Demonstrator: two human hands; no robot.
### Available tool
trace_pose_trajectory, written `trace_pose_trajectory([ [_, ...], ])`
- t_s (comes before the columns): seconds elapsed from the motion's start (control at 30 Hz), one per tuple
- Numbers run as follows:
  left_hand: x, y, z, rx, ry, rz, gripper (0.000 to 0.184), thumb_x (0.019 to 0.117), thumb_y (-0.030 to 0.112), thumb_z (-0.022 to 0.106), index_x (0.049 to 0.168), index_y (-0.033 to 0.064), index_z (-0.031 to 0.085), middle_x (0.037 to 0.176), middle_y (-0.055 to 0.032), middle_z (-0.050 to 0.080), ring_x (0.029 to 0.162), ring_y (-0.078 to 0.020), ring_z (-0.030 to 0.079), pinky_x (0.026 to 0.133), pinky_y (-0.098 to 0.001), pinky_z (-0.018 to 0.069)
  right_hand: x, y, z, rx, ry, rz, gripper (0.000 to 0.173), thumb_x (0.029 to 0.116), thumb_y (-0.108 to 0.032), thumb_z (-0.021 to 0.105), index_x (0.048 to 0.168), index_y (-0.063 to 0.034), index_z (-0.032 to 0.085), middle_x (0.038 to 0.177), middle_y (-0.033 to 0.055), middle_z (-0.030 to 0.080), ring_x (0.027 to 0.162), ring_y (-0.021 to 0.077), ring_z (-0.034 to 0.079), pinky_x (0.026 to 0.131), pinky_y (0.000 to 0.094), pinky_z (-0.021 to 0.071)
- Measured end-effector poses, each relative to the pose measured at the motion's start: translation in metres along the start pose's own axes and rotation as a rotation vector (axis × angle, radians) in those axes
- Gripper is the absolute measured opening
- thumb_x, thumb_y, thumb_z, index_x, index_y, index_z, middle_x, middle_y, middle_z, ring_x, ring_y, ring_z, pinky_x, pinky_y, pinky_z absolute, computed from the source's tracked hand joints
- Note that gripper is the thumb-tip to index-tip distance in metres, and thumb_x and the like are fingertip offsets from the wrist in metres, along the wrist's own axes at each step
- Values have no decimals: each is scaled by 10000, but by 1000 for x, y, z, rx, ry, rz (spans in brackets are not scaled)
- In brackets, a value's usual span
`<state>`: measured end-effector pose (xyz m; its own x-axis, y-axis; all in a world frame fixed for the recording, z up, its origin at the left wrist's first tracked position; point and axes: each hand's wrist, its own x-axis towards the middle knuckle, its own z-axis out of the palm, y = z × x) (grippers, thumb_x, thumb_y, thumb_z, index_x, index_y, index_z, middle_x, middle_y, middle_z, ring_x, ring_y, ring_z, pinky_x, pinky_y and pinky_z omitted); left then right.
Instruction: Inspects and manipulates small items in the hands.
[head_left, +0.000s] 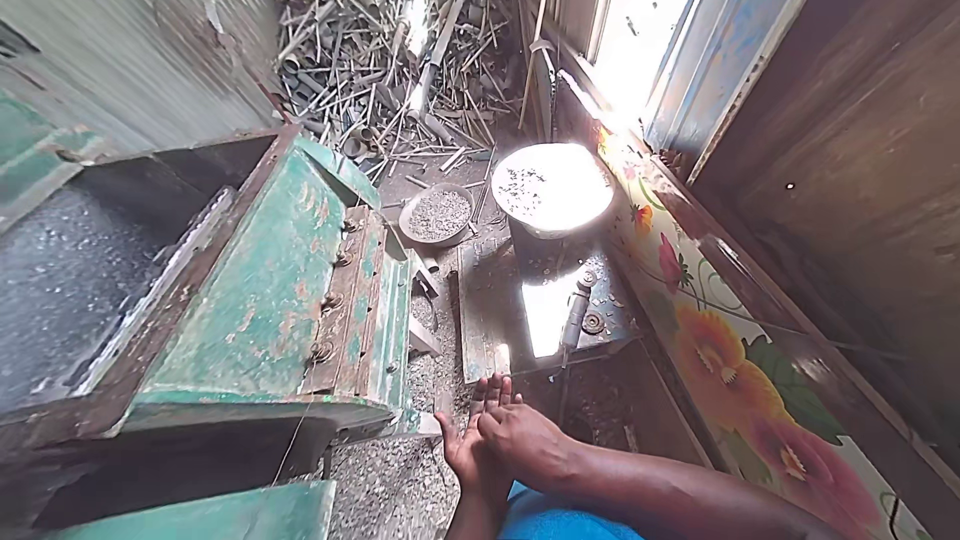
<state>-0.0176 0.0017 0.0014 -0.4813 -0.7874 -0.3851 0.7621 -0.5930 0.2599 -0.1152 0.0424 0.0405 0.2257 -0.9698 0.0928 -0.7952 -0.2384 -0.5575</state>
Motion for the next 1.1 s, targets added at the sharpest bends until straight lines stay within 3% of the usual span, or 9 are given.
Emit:
trace_pose_trajectory([
  [0.07,-3,1,1,16,-27,-1,989,899,866,135,1255,130,693,1218,-130,735,1175,-306,687,1009,-501,534,-3,-1,-3,-9,33,-30,145,1000,-44,530,948,4,657,826,166,678,796,319,715,719,452,601],
  [0.23,-9,-2,2,-44,-17,-3,1006,879,887,112,1255,152,687,1241,-129,722,1195,-315,672,1014,-496,528,-14,12,2,-164,123,-174,139,943,-72,604,827,-83,680,789,93,661,737,253,694,559,405,565],
  [0.37,-11,-2,5,-30,67,8,992,904,859,78,1249,140,668,1204,-117,734,1179,-306,679,1026,-484,527,-20,32,8,-175,121,-370,126,970,-42,547,914,-78,654,871,103,664,839,264,683,727,392,585],
  [0.47,-14,-2,7,18,167,6,966,913,850,67,1227,159,666,1133,-81,754,1102,-286,712,970,-489,558,-24,34,0,-102,-46,-433,134,978,-6,556,1022,-19,682,1025,171,696,1003,328,690,912,432,573],
  [0.57,-16,-7,4,92,182,17,984,909,847,32,1217,162,668,1099,-63,767,1062,-265,728,947,-489,567,-21,32,-7,-11,-189,-382,126,944,37,578,984,26,697,995,205,691,961,369,692,857,486,579],
  [0.73,-15,-8,-1,13,89,18,965,910,858,128,1193,132,698,1094,-90,768,1057,-280,732,959,-467,570,-9,13,-14,24,-252,-196,159,982,11,537,931,46,684,953,240,673,894,416,685,754,569,565],
  [0.9,-18,-6,6,-7,123,88,905,969,780,105,1167,78,642,1091,-106,754,1071,-286,720,954,-443,562,-6,12,4,1,-123,-172,161,1003,-48,537,959,38,666,968,240,677,927,404,691,824,532,568],
  [0.97,-22,-5,6,40,129,93,903,976,764,66,1238,77,591,1116,-92,737,1080,-270,710,951,-432,564,-11,15,8,3,-72,-220,127,986,-26,560,948,24,670,973,230,686,929,391,698,816,513,580],
  [1.1,-19,-4,-5,84,108,42,976,924,835,62,1163,154,720,1067,-67,782,1036,-275,743,934,-480,582,-16,12,-4,-21,-201,-258,167,994,-2,527,984,35,689,945,220,676,911,386,691,787,518,575],
])
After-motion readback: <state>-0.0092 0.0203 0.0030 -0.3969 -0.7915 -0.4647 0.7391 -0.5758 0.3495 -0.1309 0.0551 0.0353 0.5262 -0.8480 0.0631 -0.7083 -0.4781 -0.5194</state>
